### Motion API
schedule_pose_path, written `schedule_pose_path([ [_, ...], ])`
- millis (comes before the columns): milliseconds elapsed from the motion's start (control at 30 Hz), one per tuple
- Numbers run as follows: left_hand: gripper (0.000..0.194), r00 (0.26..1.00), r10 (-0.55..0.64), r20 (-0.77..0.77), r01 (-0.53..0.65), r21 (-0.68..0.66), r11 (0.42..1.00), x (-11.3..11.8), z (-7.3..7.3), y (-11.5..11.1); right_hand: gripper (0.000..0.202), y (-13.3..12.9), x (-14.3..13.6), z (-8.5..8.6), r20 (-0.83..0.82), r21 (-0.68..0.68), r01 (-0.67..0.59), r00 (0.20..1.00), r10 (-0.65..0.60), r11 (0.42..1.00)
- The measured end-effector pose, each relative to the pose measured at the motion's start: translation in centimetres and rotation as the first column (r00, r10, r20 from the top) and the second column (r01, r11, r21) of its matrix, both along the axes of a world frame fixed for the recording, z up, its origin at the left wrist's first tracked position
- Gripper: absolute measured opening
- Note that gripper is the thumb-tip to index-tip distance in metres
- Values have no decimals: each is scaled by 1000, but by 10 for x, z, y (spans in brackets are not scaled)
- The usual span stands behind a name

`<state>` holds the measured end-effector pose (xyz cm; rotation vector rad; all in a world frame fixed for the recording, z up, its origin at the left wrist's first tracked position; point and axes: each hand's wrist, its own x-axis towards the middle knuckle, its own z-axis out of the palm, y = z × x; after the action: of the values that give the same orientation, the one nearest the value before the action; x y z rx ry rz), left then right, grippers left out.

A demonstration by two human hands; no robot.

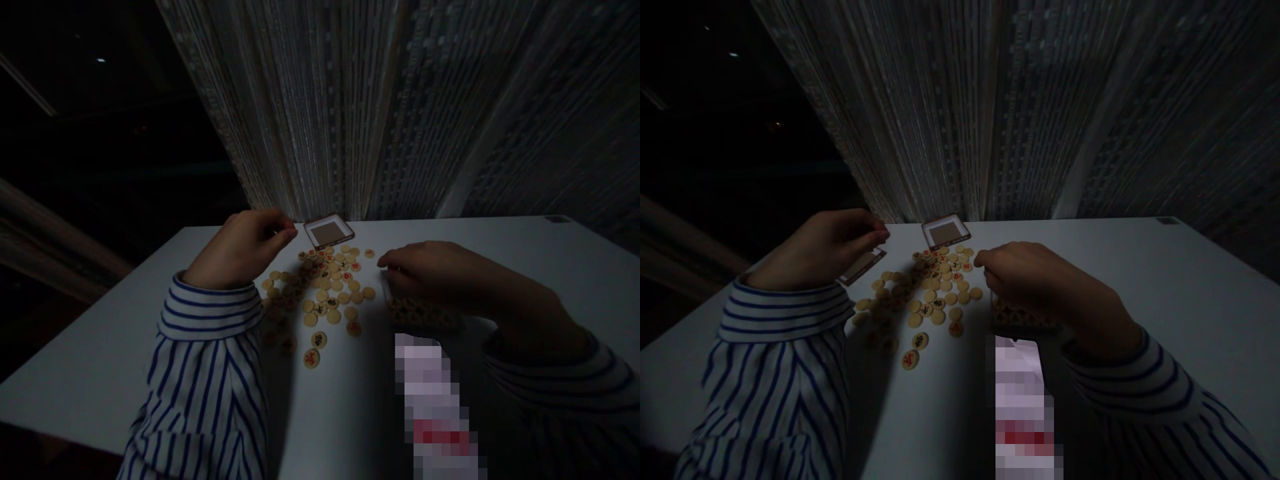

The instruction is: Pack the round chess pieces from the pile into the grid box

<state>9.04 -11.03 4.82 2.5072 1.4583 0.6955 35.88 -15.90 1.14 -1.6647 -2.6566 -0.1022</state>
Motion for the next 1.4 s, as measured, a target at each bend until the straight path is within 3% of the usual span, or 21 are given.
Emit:
schedule_pose_path([
  [267,29,997,49,63,-55,96,994,11,2,-14,30,-6,-10,7,0,-18,-42,999,42,999],
  [433,30,993,89,75,-97,107,990,5,-6,-26,30,-7,-15,6,19,1,-50,999,50,999],
  [533,27,982,88,166,-107,106,989,0,-21,-31,29,-7,-19,5,15,-11,-69,997,69,998],
  [700,23,953,55,299,-74,52,996,-3,-61,-31,30,-6,-23,0,18,43,-119,993,118,992],
  [833,22,920,74,384,-55,-60,997,-6,-85,-31,28,-5,-25,-5,12,53,-140,990,140,989],
  [967,18,932,59,358,-3,-155,988,-16,-91,-37,26,-2,-27,-13,-18,60,-180,983,181,982],
  [1167,13,951,-72,300,92,-53,994,-33,-94,-53,21,-4,-33,-22,-59,25,-294,954,295,956],
  [1267,13,955,-169,243,171,13,985,-39,-98,-63,23,-10,-41,-22,-111,4,-309,945,307,951],
  [1400,21,968,-205,142,198,63,978,-44,-107,-75,21,-15,-53,-22,-123,-13,-326,939,322,945],
])
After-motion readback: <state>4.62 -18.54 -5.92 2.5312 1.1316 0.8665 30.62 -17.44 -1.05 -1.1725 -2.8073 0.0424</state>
